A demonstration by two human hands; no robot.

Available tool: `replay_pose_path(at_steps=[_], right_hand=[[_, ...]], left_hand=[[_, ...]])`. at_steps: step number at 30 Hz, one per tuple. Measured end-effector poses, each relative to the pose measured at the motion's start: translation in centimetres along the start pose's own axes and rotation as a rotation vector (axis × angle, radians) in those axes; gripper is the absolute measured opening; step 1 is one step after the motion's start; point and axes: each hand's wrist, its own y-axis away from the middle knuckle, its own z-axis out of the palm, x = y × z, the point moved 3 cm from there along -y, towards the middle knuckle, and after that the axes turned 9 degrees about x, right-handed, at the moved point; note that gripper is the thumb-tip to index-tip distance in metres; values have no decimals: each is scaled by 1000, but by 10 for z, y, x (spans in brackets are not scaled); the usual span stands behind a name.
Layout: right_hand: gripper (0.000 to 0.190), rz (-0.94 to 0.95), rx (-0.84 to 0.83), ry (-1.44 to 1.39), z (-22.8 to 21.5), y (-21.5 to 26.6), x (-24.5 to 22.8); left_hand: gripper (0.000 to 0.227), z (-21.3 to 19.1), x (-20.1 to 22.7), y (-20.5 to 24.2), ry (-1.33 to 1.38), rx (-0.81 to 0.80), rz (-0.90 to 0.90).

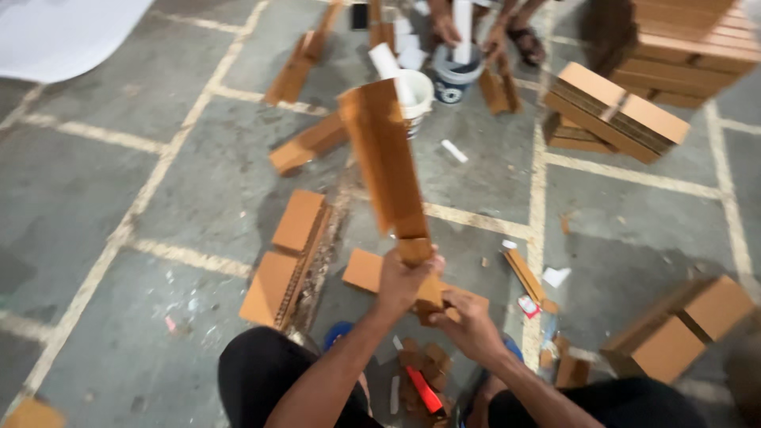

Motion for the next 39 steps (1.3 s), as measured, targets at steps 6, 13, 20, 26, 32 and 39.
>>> replay_pose_path(at_steps=[6,13,20,26,32,39], right_hand=[[20,140,35,-58,-2,3,23],[40,224,-169,-80,-17,-11,21],[54,264,-387,39,-25,-11,21],[69,187,-547,205,-15,-8,36],[109,-106,-236,63,-43,-22,5],[105,118,-104,-53,-45,-21,-11]], left_hand=[[30,14,-17,7,61,-65,11],[58,13,28,0,99,-206,67],[83,-57,124,-20,201,-216,239],[73,-57,129,-17,197,-152,157],[77,-20,74,-2,-7,-226,13],[81,22,27,24,-54,-370,-12]])
